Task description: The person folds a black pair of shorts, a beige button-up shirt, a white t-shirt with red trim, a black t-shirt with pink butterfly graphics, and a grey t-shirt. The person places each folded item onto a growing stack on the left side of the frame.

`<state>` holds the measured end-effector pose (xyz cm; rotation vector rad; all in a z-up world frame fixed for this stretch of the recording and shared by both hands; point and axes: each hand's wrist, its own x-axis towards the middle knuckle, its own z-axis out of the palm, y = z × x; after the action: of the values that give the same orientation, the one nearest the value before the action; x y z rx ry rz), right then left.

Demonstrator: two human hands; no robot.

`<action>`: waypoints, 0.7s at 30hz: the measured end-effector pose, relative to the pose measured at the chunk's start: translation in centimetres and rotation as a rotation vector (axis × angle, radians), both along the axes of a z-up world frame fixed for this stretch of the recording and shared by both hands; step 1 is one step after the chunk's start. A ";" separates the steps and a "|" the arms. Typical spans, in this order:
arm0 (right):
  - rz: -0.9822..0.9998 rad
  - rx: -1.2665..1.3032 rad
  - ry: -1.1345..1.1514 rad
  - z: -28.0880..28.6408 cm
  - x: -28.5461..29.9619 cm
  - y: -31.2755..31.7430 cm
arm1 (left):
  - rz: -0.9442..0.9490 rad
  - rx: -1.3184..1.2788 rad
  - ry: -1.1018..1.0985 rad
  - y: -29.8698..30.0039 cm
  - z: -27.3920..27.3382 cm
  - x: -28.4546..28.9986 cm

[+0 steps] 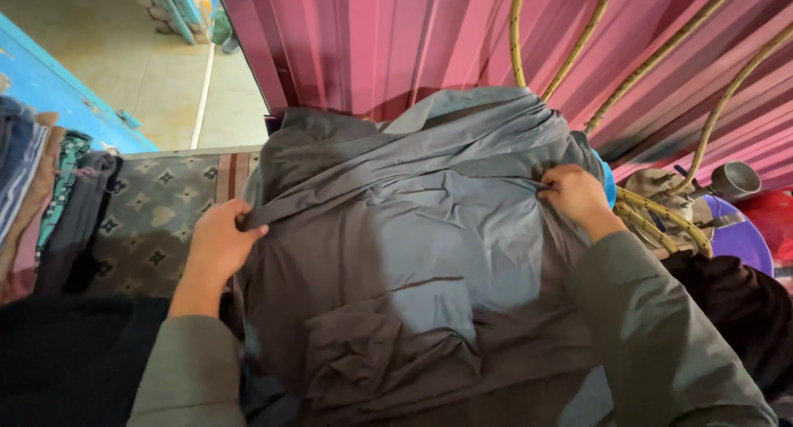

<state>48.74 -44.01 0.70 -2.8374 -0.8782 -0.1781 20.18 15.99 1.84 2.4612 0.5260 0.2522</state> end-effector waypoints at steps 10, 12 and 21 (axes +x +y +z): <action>0.115 0.293 -0.114 4.2 -6.4 -3.3 | -0.236 -0.336 0.003 -1.1 2.9 -3.1; 0.205 0.250 -0.317 4.3 -8.4 -3.8 | -0.141 -0.198 -0.058 -1.1 2.0 -4.2; -0.011 0.017 -0.190 0.8 -11.6 -8.1 | 0.031 0.065 -0.197 -2.4 -0.5 -7.0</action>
<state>37.17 -52.07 1.53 -2.8447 -0.8913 -0.4616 13.22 13.56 1.31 2.4570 0.4772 0.5259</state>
